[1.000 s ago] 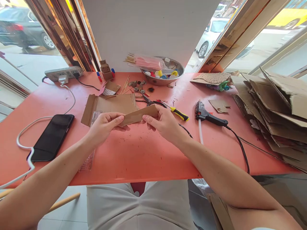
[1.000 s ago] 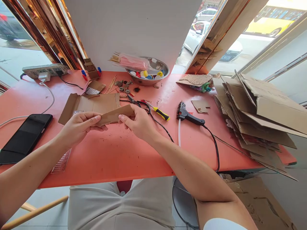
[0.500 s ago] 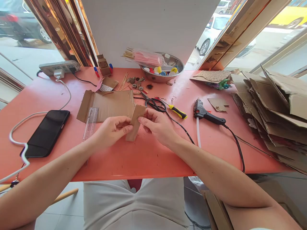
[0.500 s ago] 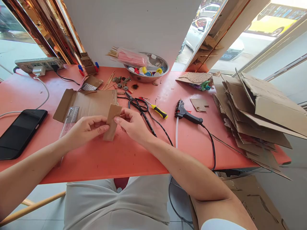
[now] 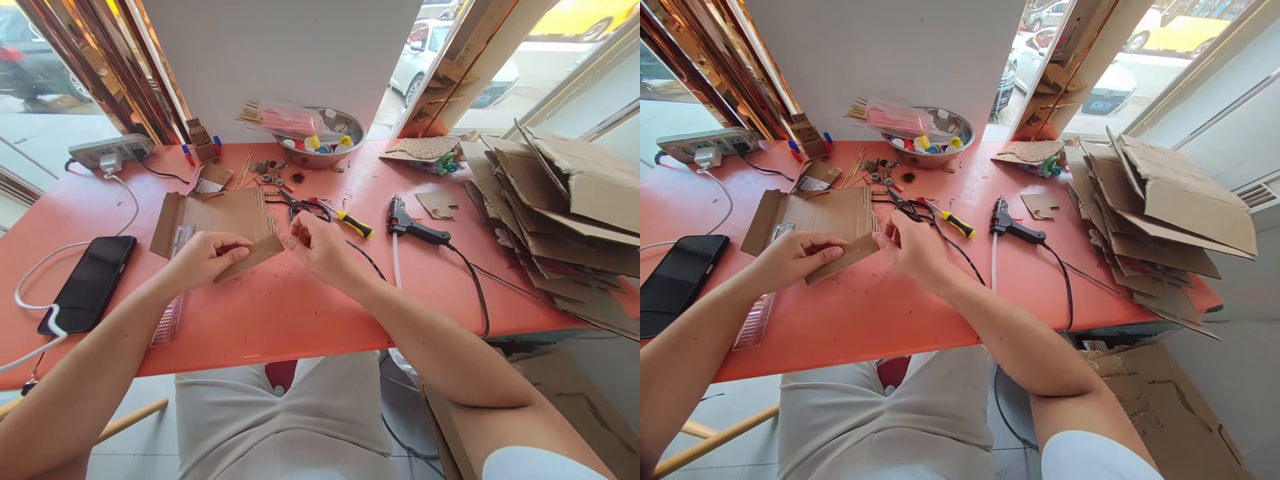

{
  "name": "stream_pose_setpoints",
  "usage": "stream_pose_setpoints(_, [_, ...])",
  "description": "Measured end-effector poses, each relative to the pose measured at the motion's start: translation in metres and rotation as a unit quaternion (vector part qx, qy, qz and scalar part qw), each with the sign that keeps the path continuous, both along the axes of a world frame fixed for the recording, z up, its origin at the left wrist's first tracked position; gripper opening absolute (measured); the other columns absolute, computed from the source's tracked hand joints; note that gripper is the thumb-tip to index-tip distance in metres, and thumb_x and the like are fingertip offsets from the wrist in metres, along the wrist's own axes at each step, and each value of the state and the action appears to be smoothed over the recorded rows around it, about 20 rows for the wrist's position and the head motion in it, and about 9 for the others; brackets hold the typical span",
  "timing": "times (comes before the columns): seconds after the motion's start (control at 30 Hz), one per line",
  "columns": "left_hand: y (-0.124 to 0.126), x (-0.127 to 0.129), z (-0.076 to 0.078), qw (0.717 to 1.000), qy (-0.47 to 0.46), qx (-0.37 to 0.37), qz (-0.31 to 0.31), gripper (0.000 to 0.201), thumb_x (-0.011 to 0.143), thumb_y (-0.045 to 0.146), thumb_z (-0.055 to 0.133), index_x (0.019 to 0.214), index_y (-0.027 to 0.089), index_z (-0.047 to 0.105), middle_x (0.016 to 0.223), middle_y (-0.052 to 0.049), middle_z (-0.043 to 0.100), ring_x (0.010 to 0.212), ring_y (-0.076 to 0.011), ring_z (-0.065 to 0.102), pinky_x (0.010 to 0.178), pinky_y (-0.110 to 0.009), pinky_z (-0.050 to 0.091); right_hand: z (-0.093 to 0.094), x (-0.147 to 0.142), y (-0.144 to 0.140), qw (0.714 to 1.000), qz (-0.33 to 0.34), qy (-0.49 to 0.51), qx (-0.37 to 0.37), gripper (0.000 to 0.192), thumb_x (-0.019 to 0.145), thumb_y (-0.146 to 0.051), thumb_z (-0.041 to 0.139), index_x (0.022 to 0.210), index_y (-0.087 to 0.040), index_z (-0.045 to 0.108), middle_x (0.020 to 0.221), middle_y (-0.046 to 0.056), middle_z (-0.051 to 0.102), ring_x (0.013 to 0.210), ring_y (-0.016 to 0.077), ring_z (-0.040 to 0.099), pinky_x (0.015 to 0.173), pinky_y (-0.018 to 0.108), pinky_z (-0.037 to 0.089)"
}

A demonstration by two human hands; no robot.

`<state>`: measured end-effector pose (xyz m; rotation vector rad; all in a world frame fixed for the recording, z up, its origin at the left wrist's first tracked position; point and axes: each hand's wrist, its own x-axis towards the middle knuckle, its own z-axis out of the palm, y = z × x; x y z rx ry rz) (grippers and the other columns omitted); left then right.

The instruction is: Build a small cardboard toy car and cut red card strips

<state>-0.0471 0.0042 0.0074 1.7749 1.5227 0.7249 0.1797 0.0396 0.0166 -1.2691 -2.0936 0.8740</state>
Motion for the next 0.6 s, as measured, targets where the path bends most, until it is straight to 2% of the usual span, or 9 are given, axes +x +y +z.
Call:
stream_pose_setpoints(0.1, [-0.001,-0.002,-0.001,0.991,0.122,0.046,-0.039,0.046,0.081,0.053,0.054,0.093,0.021,0.085,0.073,-0.004,0.079,0.059,-0.0172,0.061,0.062,-0.027,0.048,0.016,0.012,0.005,0.977,-0.087,-0.192,0.039,0.006,0.097,-0.020,0.063,0.094,-0.020,0.058,0.085,0.006,0.070,0.079,0.0221,0.063,0.067,0.031,0.033])
stream_pose_setpoints(0.17, [-0.002,0.001,-0.002,0.982,0.172,0.049,-0.055,0.048,0.086,0.051,0.050,0.102,0.023,0.086,0.077,-0.004,0.080,0.062,-0.0182,0.064,0.067,-0.028,0.051,0.020,0.018,0.009,0.956,-0.107,-0.271,0.036,0.007,0.096,-0.015,0.063,0.102,-0.019,0.062,0.095,0.013,0.073,0.086,0.0275,0.066,0.067,0.033,0.034])
stream_pose_setpoints(0.27, [-0.004,0.004,-0.002,0.975,0.204,0.057,-0.060,0.048,0.090,0.048,0.048,0.112,0.024,0.084,0.084,-0.005,0.081,0.070,-0.0201,0.069,0.071,-0.029,0.052,0.019,0.025,0.014,0.939,-0.097,-0.328,0.019,0.016,0.088,-0.004,0.062,0.093,-0.019,0.063,0.098,0.016,0.074,0.083,0.0290,0.067,0.063,0.034,0.034])
stream_pose_setpoints(0.33, [-0.005,0.000,0.000,0.974,0.200,0.063,-0.083,0.047,0.089,0.047,0.053,0.120,0.025,0.081,0.097,-0.006,0.082,0.085,-0.0224,0.073,0.079,-0.030,0.055,0.018,0.029,0.017,0.943,-0.077,-0.323,0.016,0.023,0.081,0.003,0.061,0.082,-0.021,0.060,0.091,0.013,0.072,0.078,0.0256,0.065,0.061,0.032,0.033])
stream_pose_setpoints(0.4, [-0.005,-0.006,0.002,0.973,0.191,0.057,-0.119,0.049,0.086,0.047,0.060,0.126,0.025,0.078,0.113,-0.007,0.080,0.101,-0.0255,0.073,0.088,-0.033,0.056,0.017,0.034,0.020,0.964,-0.030,-0.263,-0.012,0.026,0.078,0.004,0.062,0.077,-0.022,0.056,0.075,0.005,0.067,0.068,0.0199,0.061,0.059,0.030,0.034])
stream_pose_setpoints(0.47, [-0.006,-0.011,0.004,0.969,0.193,0.041,-0.150,0.050,0.083,0.047,0.066,0.126,0.025,0.076,0.124,-0.008,0.077,0.109,-0.0276,0.071,0.093,-0.036,0.056,0.017,0.039,0.022,0.986,0.045,-0.142,-0.076,0.022,0.080,0.000,0.062,0.078,-0.022,0.058,0.059,-0.004,0.057,0.056,0.0141,0.055,0.056,0.027,0.036])
stream_pose_setpoints(0.5, [-0.006,-0.013,0.005,0.967,0.197,0.034,-0.160,0.050,0.082,0.045,0.067,0.127,0.025,0.076,0.126,-0.008,0.075,0.110,-0.0278,0.070,0.095,-0.037,0.056,0.016,0.041,0.023,0.988,0.086,-0.066,-0.110,0.017,0.083,-0.004,0.062,0.080,-0.021,0.061,0.054,-0.006,0.053,0.051,0.0118,0.052,0.054,0.026,0.036])
stream_pose_setpoints(0.57, [-0.007,-0.014,0.005,0.963,0.204,0.028,-0.172,0.048,0.081,0.040,0.067,0.126,0.024,0.075,0.124,-0.008,0.073,0.110,-0.0273,0.069,0.098,-0.038,0.055,0.014,0.041,0.023,0.972,0.148,0.088,-0.158,0.005,0.089,-0.017,0.066,0.086,-0.020,0.068,0.054,-0.007,0.054,0.047,0.0091,0.050,0.050,0.024,0.038])
stream_pose_setpoints(0.6, [-0.008,-0.014,0.005,0.963,0.206,0.026,-0.173,0.046,0.082,0.038,0.067,0.126,0.024,0.074,0.121,-0.008,0.072,0.109,-0.0270,0.068,0.099,-0.039,0.054,0.012,0.039,0.023,0.959,0.163,0.157,-0.173,0.006,0.089,-0.025,0.071,0.087,-0.020,0.070,0.057,-0.006,0.057,0.048,0.0083,0.050,0.049,0.023,0.039])
